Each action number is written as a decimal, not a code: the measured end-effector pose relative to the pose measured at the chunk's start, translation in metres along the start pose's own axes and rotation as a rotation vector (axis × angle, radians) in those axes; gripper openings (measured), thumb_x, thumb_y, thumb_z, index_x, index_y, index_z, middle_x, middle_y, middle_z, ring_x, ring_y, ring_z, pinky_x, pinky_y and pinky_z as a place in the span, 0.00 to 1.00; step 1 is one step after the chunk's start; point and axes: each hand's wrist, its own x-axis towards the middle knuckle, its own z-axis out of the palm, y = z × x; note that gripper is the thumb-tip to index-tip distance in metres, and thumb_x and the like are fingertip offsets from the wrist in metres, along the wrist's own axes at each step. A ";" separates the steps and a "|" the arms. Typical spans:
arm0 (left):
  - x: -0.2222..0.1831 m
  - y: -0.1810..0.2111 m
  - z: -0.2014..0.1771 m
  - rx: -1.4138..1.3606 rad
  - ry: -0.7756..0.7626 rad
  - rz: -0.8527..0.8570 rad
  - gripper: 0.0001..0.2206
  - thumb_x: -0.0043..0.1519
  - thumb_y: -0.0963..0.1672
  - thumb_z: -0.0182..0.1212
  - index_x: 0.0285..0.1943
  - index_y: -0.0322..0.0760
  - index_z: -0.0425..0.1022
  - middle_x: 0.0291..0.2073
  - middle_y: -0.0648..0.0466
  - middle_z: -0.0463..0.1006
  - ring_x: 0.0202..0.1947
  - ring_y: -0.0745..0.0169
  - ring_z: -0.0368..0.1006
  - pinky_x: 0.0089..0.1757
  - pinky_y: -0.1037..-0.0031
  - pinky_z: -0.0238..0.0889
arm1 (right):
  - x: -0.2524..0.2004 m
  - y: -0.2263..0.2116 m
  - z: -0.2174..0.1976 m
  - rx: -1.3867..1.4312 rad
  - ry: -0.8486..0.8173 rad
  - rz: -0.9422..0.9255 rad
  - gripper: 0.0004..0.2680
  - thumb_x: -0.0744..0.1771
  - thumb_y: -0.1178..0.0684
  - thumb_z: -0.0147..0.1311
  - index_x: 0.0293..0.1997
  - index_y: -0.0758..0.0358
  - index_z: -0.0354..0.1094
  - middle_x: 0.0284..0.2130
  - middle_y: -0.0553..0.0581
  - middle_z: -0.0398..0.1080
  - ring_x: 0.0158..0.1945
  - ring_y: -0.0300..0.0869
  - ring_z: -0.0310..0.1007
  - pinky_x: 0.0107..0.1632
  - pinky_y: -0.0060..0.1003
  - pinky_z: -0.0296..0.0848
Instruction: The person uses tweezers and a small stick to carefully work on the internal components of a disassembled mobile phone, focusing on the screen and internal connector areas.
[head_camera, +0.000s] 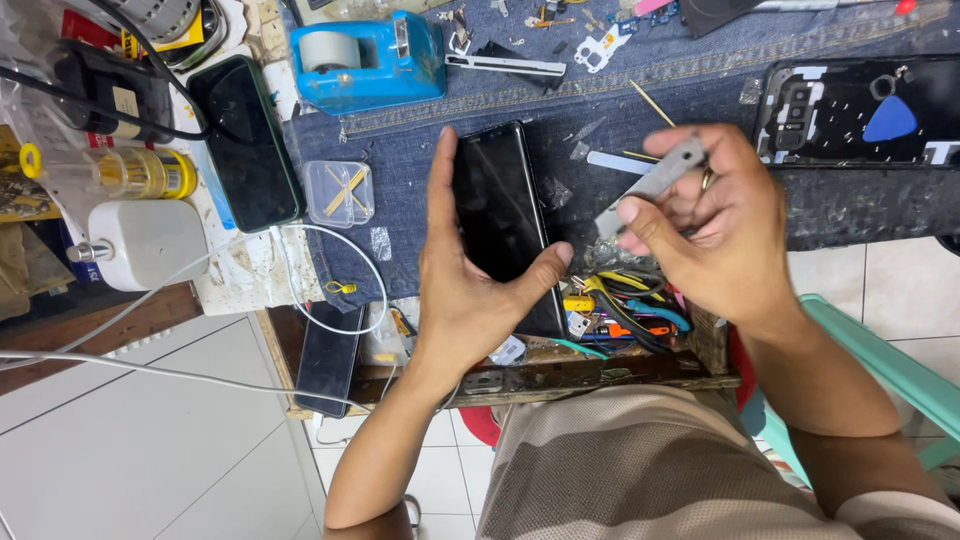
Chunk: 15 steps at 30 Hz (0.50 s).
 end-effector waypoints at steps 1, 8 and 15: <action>0.000 0.001 -0.002 0.029 0.007 0.003 0.53 0.54 0.39 0.78 0.84 0.35 0.38 0.71 0.39 0.66 0.67 0.53 0.69 0.67 0.67 0.63 | 0.006 -0.007 -0.003 -0.051 -0.036 0.028 0.19 0.69 0.62 0.58 0.65 0.70 0.53 0.38 0.61 0.77 0.39 0.40 0.80 0.41 0.31 0.82; -0.003 0.006 -0.002 0.282 0.060 0.148 0.51 0.53 0.40 0.79 0.81 0.30 0.41 0.73 0.33 0.61 0.74 0.43 0.64 0.70 0.64 0.59 | 0.006 -0.039 -0.002 -0.645 -0.002 -0.094 0.22 0.66 0.56 0.68 0.65 0.70 0.62 0.28 0.55 0.76 0.27 0.35 0.73 0.32 0.31 0.72; -0.011 0.005 0.007 0.277 0.093 0.126 0.52 0.53 0.42 0.78 0.83 0.31 0.42 0.65 0.39 0.69 0.61 0.47 0.72 0.63 0.66 0.65 | 0.008 -0.020 0.024 0.073 -0.220 0.090 0.06 0.69 0.58 0.58 0.47 0.71 0.72 0.30 0.52 0.75 0.31 0.28 0.74 0.35 0.24 0.75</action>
